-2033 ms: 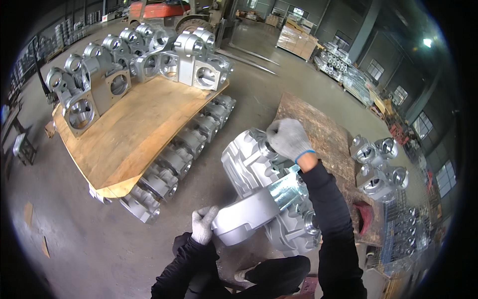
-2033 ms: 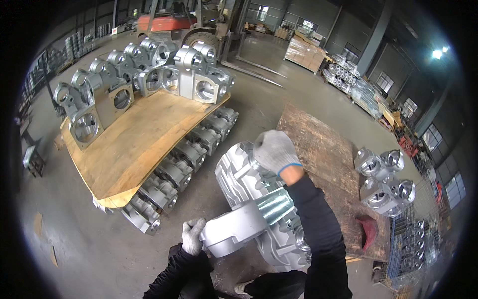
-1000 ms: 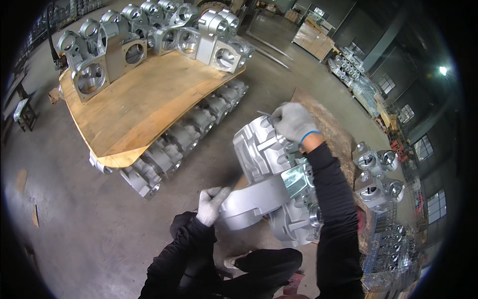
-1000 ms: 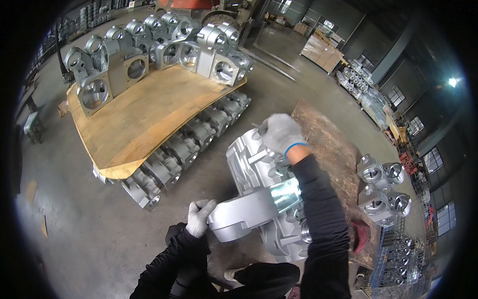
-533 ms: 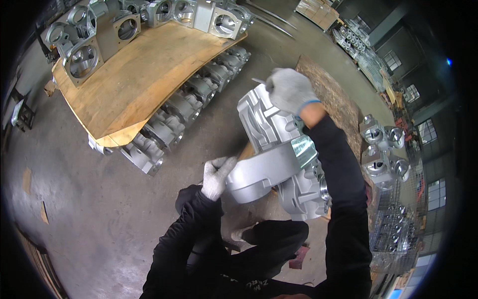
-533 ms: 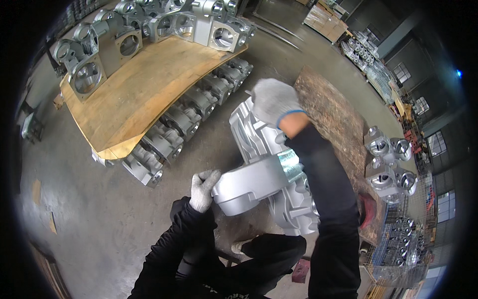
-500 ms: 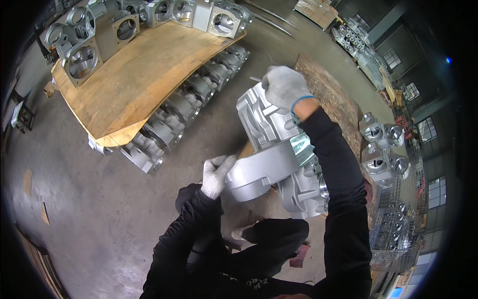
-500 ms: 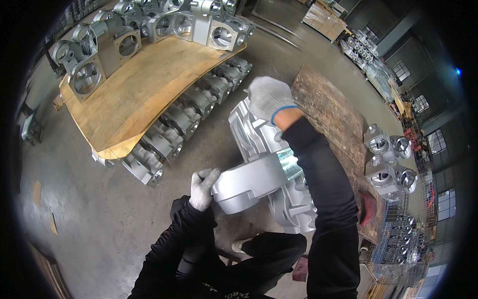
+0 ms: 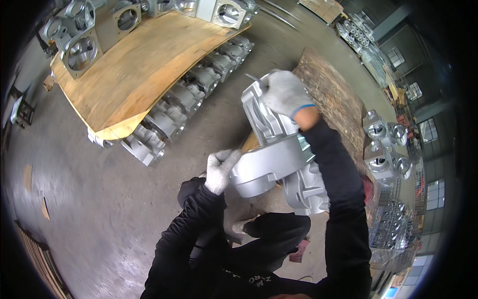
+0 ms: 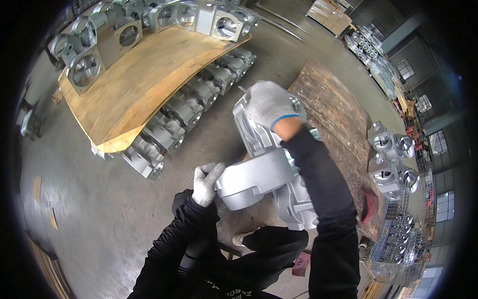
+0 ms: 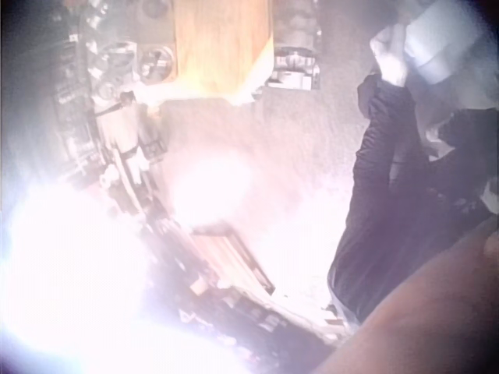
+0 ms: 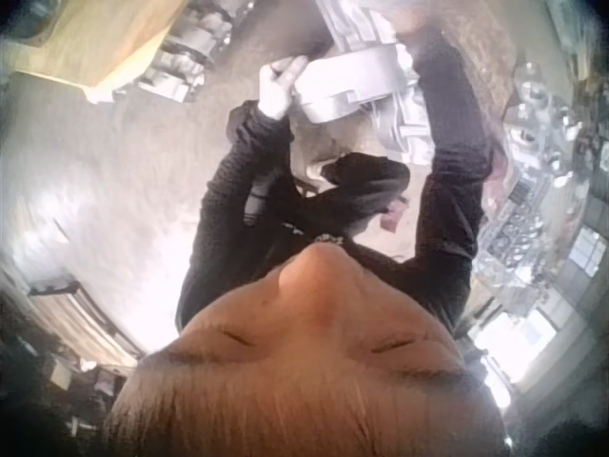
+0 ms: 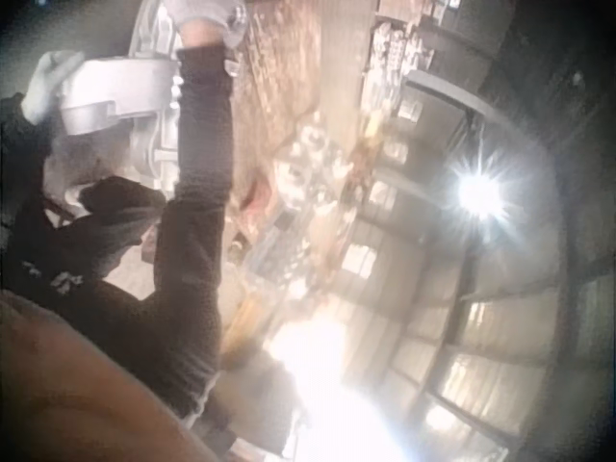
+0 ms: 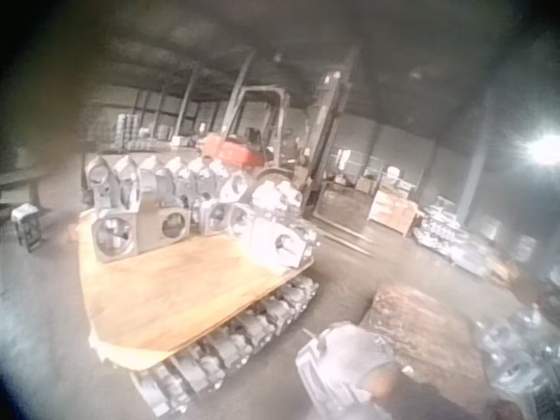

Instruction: The person uses a metal file to deburr the edges and surfaces of a machined metal part. They rotate the part frequently to reach different edges and corners, then place the finished part on a wooden table with other similar parts.

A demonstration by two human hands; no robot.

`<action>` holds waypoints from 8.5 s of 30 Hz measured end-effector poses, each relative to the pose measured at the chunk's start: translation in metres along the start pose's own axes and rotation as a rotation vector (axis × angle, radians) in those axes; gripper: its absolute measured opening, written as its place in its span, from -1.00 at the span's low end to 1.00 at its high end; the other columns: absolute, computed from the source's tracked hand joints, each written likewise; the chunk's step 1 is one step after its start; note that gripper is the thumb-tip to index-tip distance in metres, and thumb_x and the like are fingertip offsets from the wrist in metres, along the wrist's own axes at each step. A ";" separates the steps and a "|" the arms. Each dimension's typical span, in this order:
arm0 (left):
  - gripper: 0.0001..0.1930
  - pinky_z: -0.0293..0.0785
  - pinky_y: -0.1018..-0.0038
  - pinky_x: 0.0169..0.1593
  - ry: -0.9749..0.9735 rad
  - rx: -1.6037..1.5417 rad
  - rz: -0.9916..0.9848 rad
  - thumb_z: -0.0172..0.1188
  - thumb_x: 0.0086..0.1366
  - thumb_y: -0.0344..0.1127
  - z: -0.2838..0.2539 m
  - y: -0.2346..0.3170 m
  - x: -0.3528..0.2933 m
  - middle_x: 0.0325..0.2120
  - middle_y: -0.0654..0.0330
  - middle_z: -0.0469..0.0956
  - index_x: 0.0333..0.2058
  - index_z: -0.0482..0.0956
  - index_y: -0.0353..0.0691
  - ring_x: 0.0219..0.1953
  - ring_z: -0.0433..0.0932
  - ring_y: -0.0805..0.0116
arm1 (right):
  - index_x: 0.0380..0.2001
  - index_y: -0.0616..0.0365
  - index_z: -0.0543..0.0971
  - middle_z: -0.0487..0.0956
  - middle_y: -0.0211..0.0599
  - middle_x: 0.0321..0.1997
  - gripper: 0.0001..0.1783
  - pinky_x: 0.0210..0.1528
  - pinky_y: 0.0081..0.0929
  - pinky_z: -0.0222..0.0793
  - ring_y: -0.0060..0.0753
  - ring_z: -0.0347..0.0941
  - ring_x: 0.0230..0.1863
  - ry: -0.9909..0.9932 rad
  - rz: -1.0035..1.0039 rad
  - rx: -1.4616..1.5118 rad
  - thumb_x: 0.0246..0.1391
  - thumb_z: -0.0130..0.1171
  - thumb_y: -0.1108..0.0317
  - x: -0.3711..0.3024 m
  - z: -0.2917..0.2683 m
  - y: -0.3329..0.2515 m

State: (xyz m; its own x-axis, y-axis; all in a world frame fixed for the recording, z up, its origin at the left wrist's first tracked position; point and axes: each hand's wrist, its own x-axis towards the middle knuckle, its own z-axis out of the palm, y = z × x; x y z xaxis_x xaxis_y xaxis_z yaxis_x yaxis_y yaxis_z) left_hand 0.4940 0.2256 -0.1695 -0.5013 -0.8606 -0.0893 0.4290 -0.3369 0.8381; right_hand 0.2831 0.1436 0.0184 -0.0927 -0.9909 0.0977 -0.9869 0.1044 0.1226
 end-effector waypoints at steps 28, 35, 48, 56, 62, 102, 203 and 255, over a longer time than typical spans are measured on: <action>-0.77 0.52 0.39 -0.36 0.220 0.271 0.131 0.32 0.34 -0.32 -0.021 -0.030 0.006 -0.50 0.14 0.55 -0.25 0.48 -0.33 -0.45 0.56 0.36 | -0.37 0.22 0.78 0.69 0.18 -0.23 -0.65 0.04 -0.06 0.61 0.27 0.67 -0.11 0.040 0.199 -0.141 -0.09 0.21 0.18 -0.013 -0.073 0.111; -0.75 0.44 0.46 -0.44 0.203 0.156 0.041 0.26 0.42 -0.30 -0.015 -0.019 0.007 -0.57 0.26 0.50 -0.42 0.50 -0.30 -0.55 0.50 0.45 | -0.30 0.22 0.78 0.71 0.17 -0.16 -0.61 0.09 -0.09 0.60 0.19 0.67 -0.03 0.074 0.438 0.168 -0.02 0.17 0.15 -0.038 -0.061 0.112; -0.79 0.39 0.44 -0.45 0.177 0.277 0.148 0.29 0.34 -0.37 -0.014 -0.018 0.004 -0.63 0.20 0.48 -0.45 0.47 -0.25 -0.58 0.46 0.40 | -0.44 0.29 0.74 0.67 0.26 -0.26 -0.61 0.00 -0.04 0.60 0.26 0.66 -0.14 0.175 0.552 0.198 -0.03 0.14 0.16 -0.077 -0.056 0.101; -0.69 0.49 0.48 -0.44 0.253 -0.102 -0.108 0.39 0.36 -0.29 -0.002 -0.011 0.008 -0.52 0.25 0.48 -0.35 0.36 -0.15 -0.53 0.50 0.47 | -0.42 0.37 0.72 0.64 0.36 -0.27 -0.61 0.00 -0.04 0.60 0.28 0.66 -0.12 0.158 0.626 0.264 -0.07 0.16 0.19 -0.097 -0.062 0.091; -0.68 0.51 0.48 -0.35 0.247 -0.200 -0.078 0.43 0.32 -0.32 -0.015 -0.027 0.013 -0.50 0.27 0.46 -0.32 0.36 -0.14 -0.47 0.51 0.49 | -0.36 0.38 0.73 0.65 0.35 -0.24 -0.56 0.05 -0.05 0.58 0.26 0.65 -0.08 0.179 0.685 0.262 -0.02 0.18 0.13 -0.110 -0.062 0.093; -0.73 0.51 0.43 -0.35 0.206 0.171 0.189 0.23 0.38 -0.32 0.006 -0.007 0.004 -0.50 0.20 0.59 -0.48 0.57 -0.37 -0.43 0.58 0.41 | -0.30 0.18 0.77 0.66 0.19 -0.26 -0.66 -0.02 -0.06 0.57 0.24 0.64 -0.17 0.150 0.700 0.304 -0.04 0.23 0.19 -0.199 -0.057 0.092; -0.66 0.62 0.29 -0.17 -0.118 1.066 0.750 0.34 0.25 -0.24 0.021 0.040 0.012 -0.30 0.06 0.72 -0.12 0.62 -0.39 -0.26 0.70 0.20 | -0.14 0.32 0.76 0.64 -0.37 -0.54 -0.70 -0.52 -0.48 0.34 -0.58 0.46 -0.61 0.816 1.282 1.376 0.26 0.23 0.30 -0.444 0.022 0.091; -0.53 0.41 0.37 -0.44 0.195 0.279 0.091 0.15 0.43 -0.05 0.044 0.032 -0.008 -0.63 0.23 0.58 -0.48 0.65 -0.38 -0.59 0.50 0.46 | 0.27 0.23 0.51 0.57 -0.30 0.07 -0.51 -0.24 -0.74 0.35 -0.67 0.47 -0.20 0.851 1.059 1.614 0.34 0.14 0.28 -0.483 0.084 0.095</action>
State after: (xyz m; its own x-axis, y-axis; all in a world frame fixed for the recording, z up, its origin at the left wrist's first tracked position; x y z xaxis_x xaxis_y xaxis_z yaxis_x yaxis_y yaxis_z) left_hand 0.4786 0.2388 -0.1179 -0.3056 -0.9483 -0.0860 0.2303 -0.1613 0.9597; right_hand 0.2232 0.6244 -0.1005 -0.9516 -0.2953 -0.0849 0.1327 -0.1458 -0.9804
